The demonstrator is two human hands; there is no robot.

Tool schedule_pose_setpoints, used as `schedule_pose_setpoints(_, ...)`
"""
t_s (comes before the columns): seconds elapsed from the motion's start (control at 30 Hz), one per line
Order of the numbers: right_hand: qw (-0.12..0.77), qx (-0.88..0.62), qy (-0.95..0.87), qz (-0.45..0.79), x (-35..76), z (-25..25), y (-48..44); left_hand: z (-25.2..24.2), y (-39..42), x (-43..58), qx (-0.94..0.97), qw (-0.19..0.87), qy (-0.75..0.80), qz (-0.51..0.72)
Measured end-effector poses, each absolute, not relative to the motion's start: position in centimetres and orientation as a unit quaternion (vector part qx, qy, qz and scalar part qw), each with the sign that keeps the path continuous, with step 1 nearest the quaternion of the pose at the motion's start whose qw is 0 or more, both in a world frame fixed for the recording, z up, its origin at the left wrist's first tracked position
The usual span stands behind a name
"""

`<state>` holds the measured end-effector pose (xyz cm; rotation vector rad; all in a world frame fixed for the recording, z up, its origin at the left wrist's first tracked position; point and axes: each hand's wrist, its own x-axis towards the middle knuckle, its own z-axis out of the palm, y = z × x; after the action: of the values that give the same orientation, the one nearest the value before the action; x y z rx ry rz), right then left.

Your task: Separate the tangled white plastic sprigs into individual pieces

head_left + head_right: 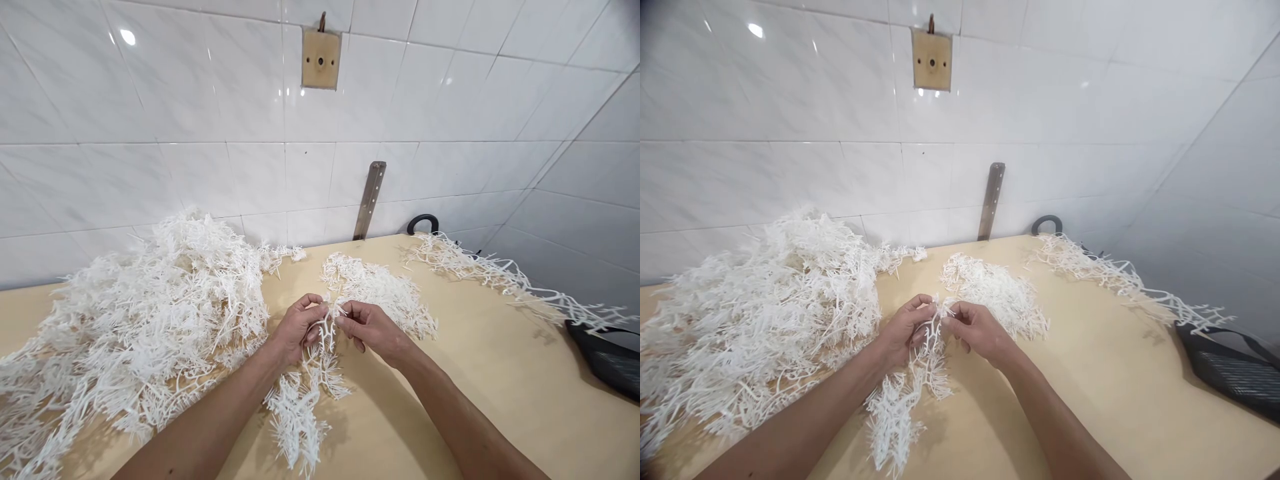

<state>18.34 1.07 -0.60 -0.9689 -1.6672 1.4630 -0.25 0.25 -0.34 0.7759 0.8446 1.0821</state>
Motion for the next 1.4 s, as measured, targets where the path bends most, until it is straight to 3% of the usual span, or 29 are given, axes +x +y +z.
schedule_pose_setpoints(0.63,0.371,-0.453,-0.641,0.496,18.4,-0.5,1.2,0.1,0.0,-0.6,0.362,0.727,0.364,0.456)
schedule_pose_setpoints(1.4,0.401,-0.390,-0.594,0.578,18.5,0.8,0.7,0.4,0.0,-0.5,0.323,0.733,0.370,0.470)
